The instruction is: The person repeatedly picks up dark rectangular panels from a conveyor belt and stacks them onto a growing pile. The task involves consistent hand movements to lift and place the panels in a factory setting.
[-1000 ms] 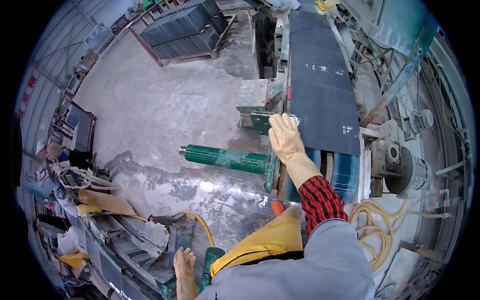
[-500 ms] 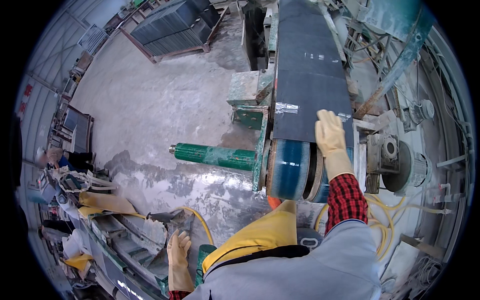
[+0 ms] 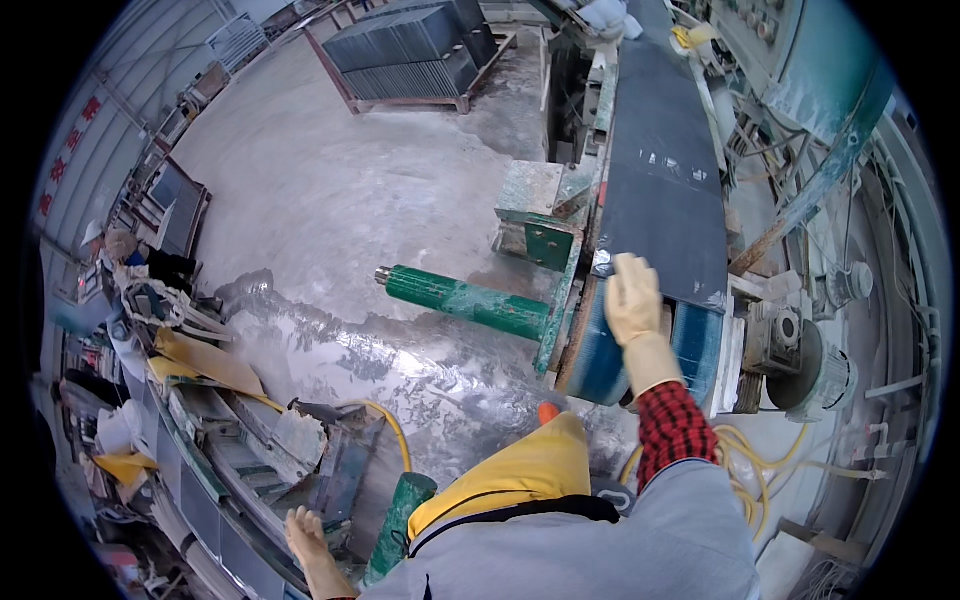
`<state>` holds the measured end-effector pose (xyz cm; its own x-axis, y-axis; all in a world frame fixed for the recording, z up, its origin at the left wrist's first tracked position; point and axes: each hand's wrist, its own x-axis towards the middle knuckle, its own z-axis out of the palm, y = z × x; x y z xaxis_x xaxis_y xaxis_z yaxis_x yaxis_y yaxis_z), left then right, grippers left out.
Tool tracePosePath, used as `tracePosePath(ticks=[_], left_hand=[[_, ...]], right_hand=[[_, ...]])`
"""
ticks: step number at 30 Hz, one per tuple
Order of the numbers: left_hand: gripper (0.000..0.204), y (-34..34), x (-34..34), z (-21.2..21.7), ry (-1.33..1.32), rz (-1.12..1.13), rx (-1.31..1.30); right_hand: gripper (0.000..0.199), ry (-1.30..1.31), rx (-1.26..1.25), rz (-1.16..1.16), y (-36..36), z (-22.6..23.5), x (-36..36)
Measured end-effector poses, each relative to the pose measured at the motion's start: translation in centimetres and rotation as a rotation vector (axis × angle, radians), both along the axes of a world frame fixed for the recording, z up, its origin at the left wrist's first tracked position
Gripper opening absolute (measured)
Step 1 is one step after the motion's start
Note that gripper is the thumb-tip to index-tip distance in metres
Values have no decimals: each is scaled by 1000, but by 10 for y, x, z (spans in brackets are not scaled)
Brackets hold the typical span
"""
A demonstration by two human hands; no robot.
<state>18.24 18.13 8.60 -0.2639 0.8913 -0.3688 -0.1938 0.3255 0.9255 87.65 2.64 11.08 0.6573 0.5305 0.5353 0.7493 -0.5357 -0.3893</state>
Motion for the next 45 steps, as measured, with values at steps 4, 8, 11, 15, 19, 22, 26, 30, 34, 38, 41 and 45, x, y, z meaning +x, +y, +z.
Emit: tracePosePath(ticks=[4,8,11,15,19,22,26,30,34,38,41,45], left_hand=[[41,-5,-127,-52,90,142,240],[49,-9,-162,-28,524,400,271],[53,-22,-204,-29,940,449,329],[56,-59,-244,-23,1306,365,242],[51,-72,-261,-13,1435,308,168],[46,-72,-268,-21,1459,307,160],[46,-67,-261,-28,1561,348,57],[44,-80,-258,-19,1554,389,68],[43,-81,-256,-12,1528,425,87],[42,-75,-247,2,1539,382,27],[43,-85,-246,6,1586,346,-60],[43,-86,-246,3,1580,347,-45]], right_hand=[[27,26,218,381,72,-11,-95],[19,155,119,631,123,-15,-194],[30,185,-66,724,144,-37,-243],[38,283,-199,609,155,-97,-275],[41,407,-409,428,135,-96,-293],[45,568,-525,290,114,-129,-279],[45,459,-458,376,101,-173,-257],[36,616,-470,414,124,-175,-284],[43,657,-555,534,167,-208,-288],[37,781,-618,498,217,-214,-320],[36,714,-759,832,240,-210,-348],[37,674,-905,921,244,-216,-357]])
